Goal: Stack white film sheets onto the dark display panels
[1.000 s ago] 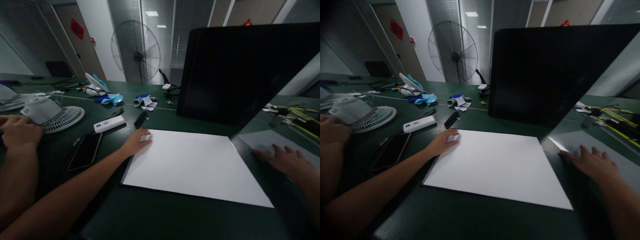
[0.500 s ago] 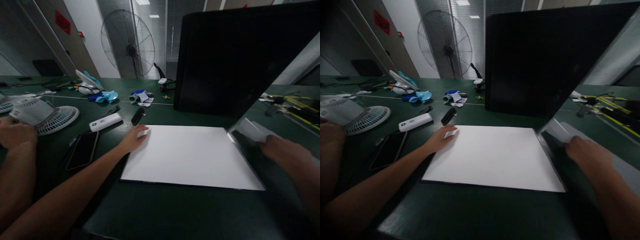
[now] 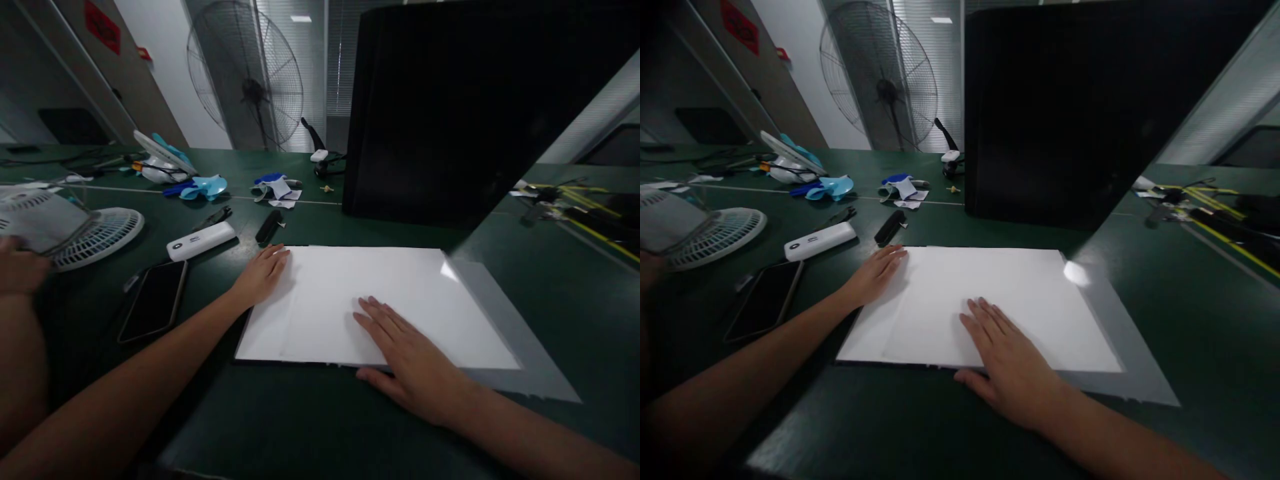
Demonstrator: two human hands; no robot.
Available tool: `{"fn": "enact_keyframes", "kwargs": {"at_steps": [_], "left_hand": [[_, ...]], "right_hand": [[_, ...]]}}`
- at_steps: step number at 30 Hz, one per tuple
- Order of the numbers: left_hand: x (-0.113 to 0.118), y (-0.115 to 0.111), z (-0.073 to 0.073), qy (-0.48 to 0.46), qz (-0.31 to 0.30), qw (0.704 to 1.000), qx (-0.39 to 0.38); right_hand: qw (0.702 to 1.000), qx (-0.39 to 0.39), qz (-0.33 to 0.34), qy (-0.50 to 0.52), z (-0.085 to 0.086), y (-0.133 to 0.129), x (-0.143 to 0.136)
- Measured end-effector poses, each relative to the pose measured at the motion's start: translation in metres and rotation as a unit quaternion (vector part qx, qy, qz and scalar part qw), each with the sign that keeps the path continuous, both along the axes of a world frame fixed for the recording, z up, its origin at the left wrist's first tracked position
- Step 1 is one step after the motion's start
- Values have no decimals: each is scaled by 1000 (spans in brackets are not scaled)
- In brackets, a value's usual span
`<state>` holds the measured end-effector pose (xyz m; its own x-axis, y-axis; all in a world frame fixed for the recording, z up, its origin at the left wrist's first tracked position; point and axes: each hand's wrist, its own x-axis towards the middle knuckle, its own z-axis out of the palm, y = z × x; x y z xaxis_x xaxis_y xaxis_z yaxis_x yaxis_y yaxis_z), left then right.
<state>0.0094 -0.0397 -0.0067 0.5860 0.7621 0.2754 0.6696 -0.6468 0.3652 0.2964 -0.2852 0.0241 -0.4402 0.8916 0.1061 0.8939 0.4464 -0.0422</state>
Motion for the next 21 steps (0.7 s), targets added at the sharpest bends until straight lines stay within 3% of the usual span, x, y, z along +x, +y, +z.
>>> {"fn": "enact_keyframes", "kwargs": {"at_steps": [3,7,9,15,18,21], "left_hand": [[1,-2,3,4,5,1000,-16],[0,-1,3,5,7,1000,-23],[-1,0,2,-1,3,1000,-26],[-2,3,-1,-9,3,999,-33],[-3,6,-4,-3,3,1000,-22],[-4,9,-6,-12,10,999,-29]], "right_hand": [[999,-11,43,5,6,0,1],[1000,-9,-24,7,11,-3,0],[999,-35,-25,14,10,-5,0],[992,-74,78,62,13,-5,0],[993,-44,97,54,15,-4,0],[998,12,54,35,14,0,6]]}}
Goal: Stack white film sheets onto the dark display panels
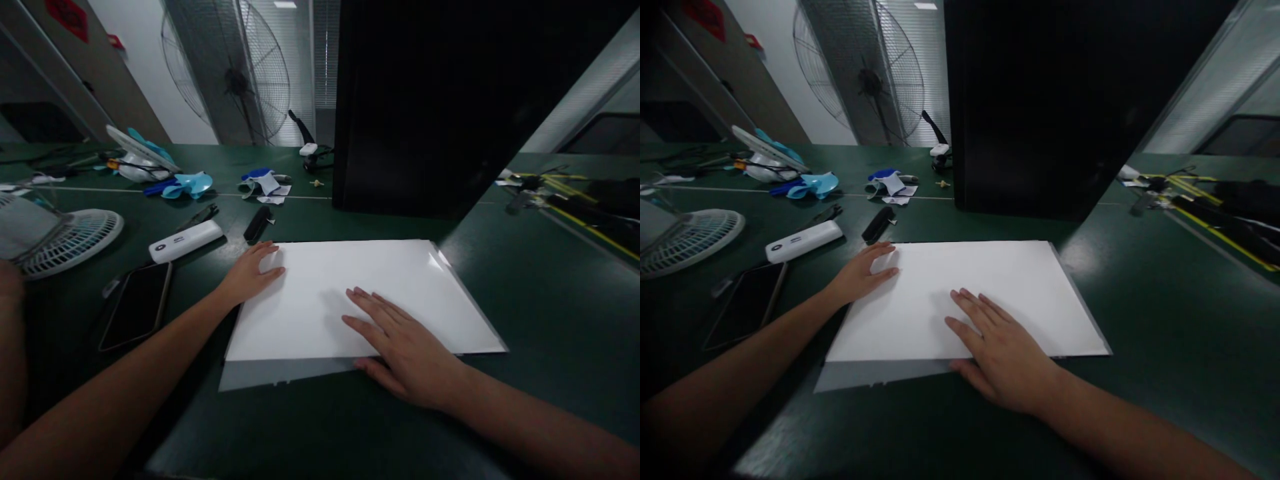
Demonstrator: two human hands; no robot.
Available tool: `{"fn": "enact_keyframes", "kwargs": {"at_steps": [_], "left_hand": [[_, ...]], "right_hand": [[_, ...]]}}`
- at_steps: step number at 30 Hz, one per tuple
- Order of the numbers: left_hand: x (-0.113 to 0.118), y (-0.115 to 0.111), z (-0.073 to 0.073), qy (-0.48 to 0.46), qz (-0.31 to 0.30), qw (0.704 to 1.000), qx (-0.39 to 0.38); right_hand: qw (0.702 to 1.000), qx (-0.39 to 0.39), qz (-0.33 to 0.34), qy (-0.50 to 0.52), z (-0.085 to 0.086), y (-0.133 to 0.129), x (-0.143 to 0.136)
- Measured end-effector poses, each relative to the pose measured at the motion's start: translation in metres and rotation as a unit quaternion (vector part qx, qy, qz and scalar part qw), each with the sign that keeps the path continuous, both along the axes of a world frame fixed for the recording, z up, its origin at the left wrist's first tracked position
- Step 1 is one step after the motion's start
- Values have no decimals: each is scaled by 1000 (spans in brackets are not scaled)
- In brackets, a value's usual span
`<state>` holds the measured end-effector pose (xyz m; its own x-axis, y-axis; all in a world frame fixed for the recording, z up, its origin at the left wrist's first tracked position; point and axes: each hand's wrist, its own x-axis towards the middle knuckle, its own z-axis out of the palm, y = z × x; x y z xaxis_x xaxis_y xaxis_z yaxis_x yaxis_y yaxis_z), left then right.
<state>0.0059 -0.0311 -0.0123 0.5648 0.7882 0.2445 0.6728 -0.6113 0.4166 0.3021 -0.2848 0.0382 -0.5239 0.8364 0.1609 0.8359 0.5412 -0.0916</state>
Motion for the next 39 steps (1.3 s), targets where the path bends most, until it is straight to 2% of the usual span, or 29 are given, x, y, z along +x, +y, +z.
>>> {"fn": "enact_keyframes", "kwargs": {"at_steps": [2,4,6,8,11,13,17,23,30,33,35,36,38,39], "left_hand": [[0,0,1,-9,16,1000,-6],[1,0,2,-19,36,999,-8],[2,-1,4,-29,53,998,-14],[3,-1,6,-38,61,997,-22],[2,0,5,-37,50,998,-28],[0,1,4,-20,26,999,-22],[-3,3,1,44,-13,999,16],[-1,-2,4,137,-2,990,16],[0,-7,5,146,-24,989,14],[0,-5,4,136,-22,991,3],[0,-4,4,123,-19,992,-2],[0,-4,4,114,-17,993,-6],[1,-3,6,92,-10,996,-17],[1,-4,7,78,-2,997,-25]], "right_hand": [[997,21,-67,-13,-2,6,12],[983,8,-179,-43,-3,15,34],[948,-17,-309,-74,-5,25,65],[908,-33,-408,-87,-6,34,100],[874,-50,-478,-73,-7,42,141],[866,-63,-493,-61,-8,45,154],[871,-65,-486,-42,-10,48,151],[875,-62,-479,-18,-13,49,142],[867,-53,-494,34,-15,52,148],[882,-38,-468,31,-10,51,146],[909,-28,-416,16,-5,46,137],[932,-26,-361,8,-2,43,129],[979,-19,-204,0,3,34,106],[993,-17,-119,-2,4,29,93]]}}
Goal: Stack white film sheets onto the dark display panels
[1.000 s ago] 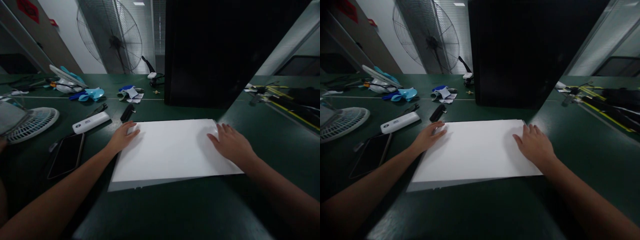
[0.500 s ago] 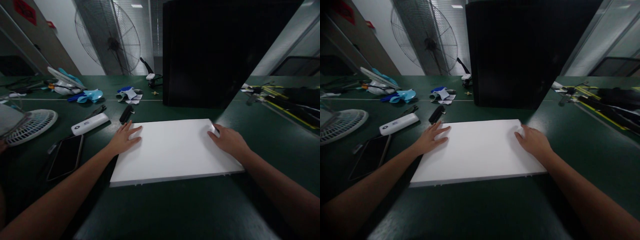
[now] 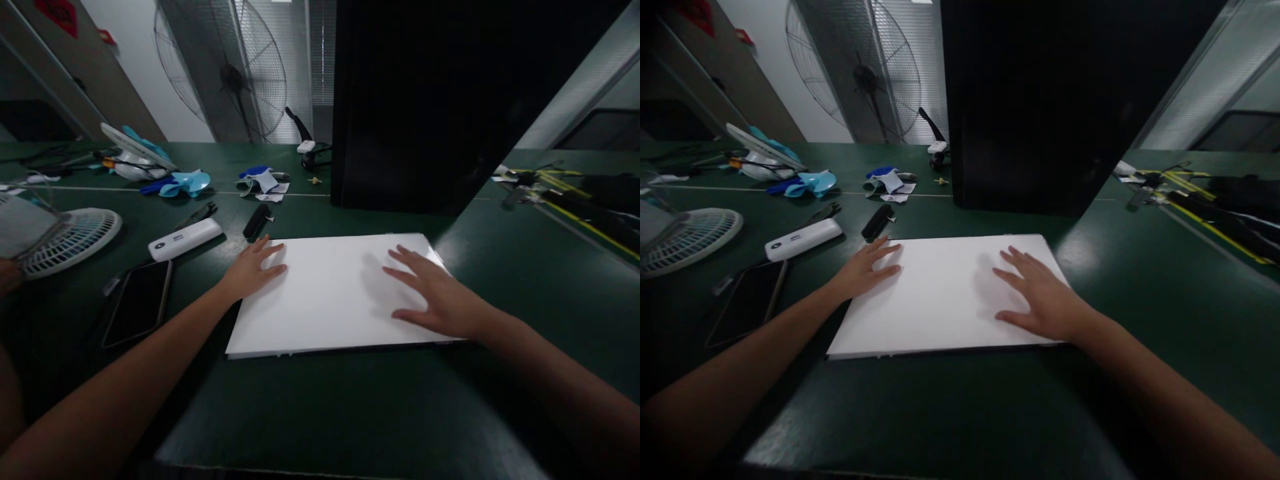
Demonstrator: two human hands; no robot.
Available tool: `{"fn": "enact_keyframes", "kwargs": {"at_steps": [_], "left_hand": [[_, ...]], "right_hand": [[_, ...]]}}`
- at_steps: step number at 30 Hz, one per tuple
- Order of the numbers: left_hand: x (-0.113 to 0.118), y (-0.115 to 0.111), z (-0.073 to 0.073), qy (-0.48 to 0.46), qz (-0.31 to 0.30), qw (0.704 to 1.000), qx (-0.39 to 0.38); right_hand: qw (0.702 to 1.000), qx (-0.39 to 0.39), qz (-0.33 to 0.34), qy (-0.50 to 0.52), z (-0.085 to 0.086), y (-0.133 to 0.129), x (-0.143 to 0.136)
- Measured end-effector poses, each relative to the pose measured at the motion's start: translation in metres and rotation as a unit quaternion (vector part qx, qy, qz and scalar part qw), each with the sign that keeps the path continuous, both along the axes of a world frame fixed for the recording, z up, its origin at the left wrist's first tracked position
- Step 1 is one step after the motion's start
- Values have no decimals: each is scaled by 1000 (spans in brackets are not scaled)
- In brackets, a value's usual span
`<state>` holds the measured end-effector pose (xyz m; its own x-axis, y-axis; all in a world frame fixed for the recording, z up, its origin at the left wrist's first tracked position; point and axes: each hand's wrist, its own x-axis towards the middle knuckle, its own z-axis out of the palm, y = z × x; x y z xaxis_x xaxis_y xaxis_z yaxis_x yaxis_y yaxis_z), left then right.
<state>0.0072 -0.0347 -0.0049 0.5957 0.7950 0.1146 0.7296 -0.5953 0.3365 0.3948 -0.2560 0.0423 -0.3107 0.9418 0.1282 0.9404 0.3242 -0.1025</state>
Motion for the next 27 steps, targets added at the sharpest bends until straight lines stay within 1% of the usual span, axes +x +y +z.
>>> {"fn": "enact_keyframes", "kwargs": {"at_steps": [1,2,4,7,9,11,14,17,22,25,27], "left_hand": [[1,0,1,-15,13,1000,-6],[2,0,2,-29,28,999,-10],[3,0,3,-59,62,996,-19],[3,2,2,-111,94,989,-27],[2,4,-1,-134,97,986,-25],[1,6,-3,-131,89,987,-20],[-1,7,-4,-95,56,994,-13],[-2,5,-3,-60,26,998,-8],[-2,1,1,-23,8,1000,11],[-1,0,1,-11,2,1000,10],[-1,-1,0,3,-5,1000,0]], "right_hand": [[997,2,72,0,0,-5,-14],[993,2,120,0,0,-10,-29],[988,-8,153,-2,-3,-18,-54],[987,-21,157,-11,-10,-22,-75],[987,-20,157,-22,-12,-22,-78],[987,-17,157,-29,-13,-21,-77],[986,-17,163,-35,-11,-20,-74],[985,-25,165,-42,-9,-20,-74],[986,-14,166,-20,-10,-18,-77],[982,-37,185,-3,-13,-17,-78],[981,-54,185,4,-14,-17,-79]]}}
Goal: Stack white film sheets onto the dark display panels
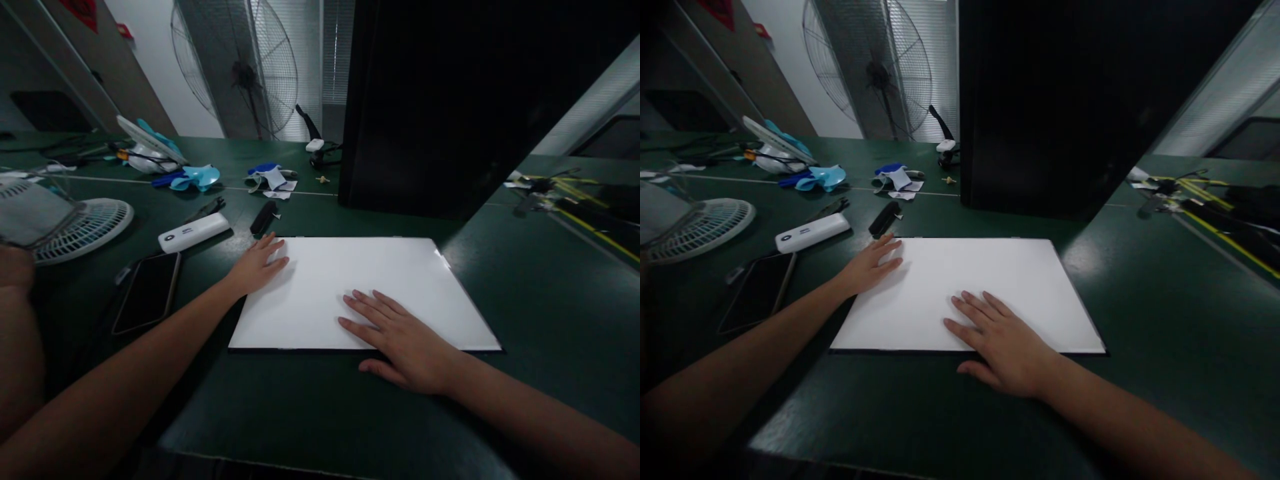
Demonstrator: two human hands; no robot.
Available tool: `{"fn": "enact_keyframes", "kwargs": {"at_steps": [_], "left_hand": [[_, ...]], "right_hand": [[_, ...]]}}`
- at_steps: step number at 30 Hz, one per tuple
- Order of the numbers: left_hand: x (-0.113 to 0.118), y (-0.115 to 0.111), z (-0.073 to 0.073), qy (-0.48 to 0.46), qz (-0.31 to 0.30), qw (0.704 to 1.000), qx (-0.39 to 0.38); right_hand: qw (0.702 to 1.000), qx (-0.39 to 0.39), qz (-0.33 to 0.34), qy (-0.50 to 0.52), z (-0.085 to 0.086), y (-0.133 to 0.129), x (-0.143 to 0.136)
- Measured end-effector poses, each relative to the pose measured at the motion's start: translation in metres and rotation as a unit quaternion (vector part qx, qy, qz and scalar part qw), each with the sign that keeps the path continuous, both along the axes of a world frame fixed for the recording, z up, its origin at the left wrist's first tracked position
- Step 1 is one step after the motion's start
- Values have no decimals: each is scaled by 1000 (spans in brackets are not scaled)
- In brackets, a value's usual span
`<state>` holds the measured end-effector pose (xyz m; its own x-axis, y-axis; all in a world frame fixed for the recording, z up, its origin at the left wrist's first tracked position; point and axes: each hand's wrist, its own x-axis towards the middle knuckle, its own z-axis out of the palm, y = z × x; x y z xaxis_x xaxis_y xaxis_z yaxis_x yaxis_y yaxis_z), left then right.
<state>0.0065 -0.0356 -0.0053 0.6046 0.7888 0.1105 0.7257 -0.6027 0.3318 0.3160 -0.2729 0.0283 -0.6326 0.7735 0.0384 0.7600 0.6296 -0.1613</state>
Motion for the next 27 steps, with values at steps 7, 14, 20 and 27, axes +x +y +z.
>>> {"fn": "enact_keyframes", "kwargs": {"at_steps": [7,14,20,27], "left_hand": [[-2,1,-6,15,-13,999,-34],[0,-1,-2,44,-7,998,-42],[2,-1,-3,57,-20,998,10],[2,2,-2,29,-20,999,-5]], "right_hand": [[1000,-4,-13,-6,-1,-1,-1],[999,44,-17,-18,2,-2,-3],[989,151,4,1,3,-4,-4],[941,305,147,-9,9,-15,-10]]}}
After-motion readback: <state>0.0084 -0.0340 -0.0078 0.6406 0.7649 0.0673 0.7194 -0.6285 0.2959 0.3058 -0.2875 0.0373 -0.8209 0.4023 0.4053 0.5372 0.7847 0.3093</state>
